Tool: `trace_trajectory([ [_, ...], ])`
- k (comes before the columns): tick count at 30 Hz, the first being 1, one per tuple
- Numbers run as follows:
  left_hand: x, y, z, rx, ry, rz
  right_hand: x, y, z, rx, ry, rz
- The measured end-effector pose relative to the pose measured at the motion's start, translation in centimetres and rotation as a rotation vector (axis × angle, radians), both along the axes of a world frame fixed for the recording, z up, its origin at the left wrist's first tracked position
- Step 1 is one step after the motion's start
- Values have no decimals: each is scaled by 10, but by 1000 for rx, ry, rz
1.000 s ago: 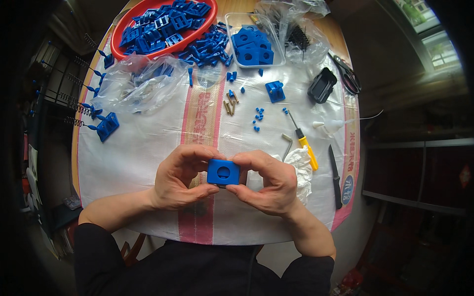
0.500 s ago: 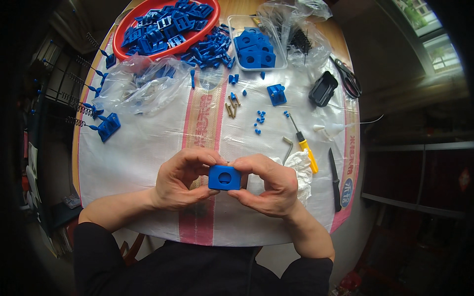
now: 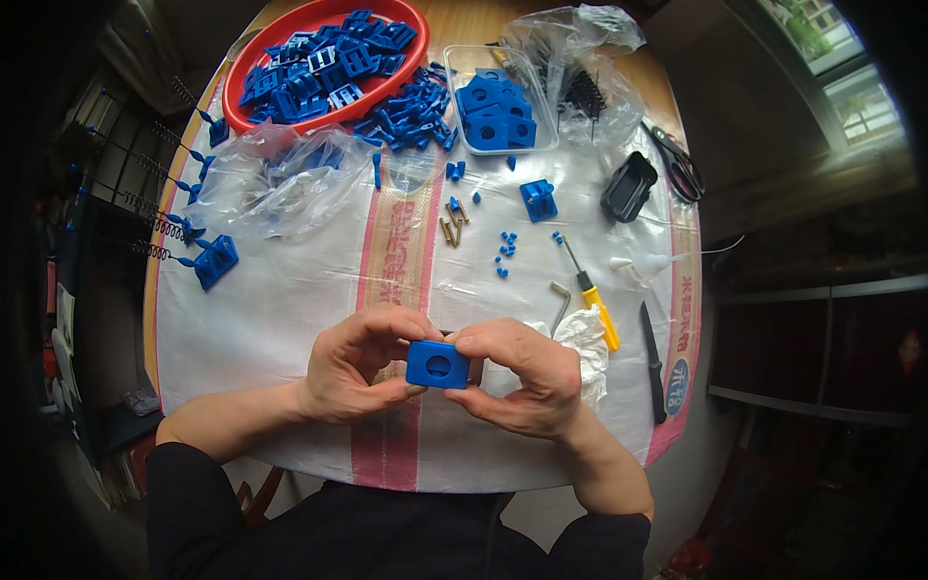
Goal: Assembling blue plastic housing components using a screwdriver, glue, and a metal tool.
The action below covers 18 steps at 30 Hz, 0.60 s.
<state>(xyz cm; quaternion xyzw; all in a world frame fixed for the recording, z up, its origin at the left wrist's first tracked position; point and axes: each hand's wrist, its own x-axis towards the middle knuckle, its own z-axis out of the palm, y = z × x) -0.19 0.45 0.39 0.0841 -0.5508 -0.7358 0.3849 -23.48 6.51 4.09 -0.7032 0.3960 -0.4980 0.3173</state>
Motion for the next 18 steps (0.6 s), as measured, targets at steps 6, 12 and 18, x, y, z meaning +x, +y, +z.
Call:
trace_trajectory([
  [6,1,1,1,29,1,-23,0,-2,4,-63,61,5],
  [12,0,0,2,43,-17,-37,2,-1,3,-64,82,-42],
  [18,3,2,5,-36,-152,6,6,2,0,-8,22,-64],
])
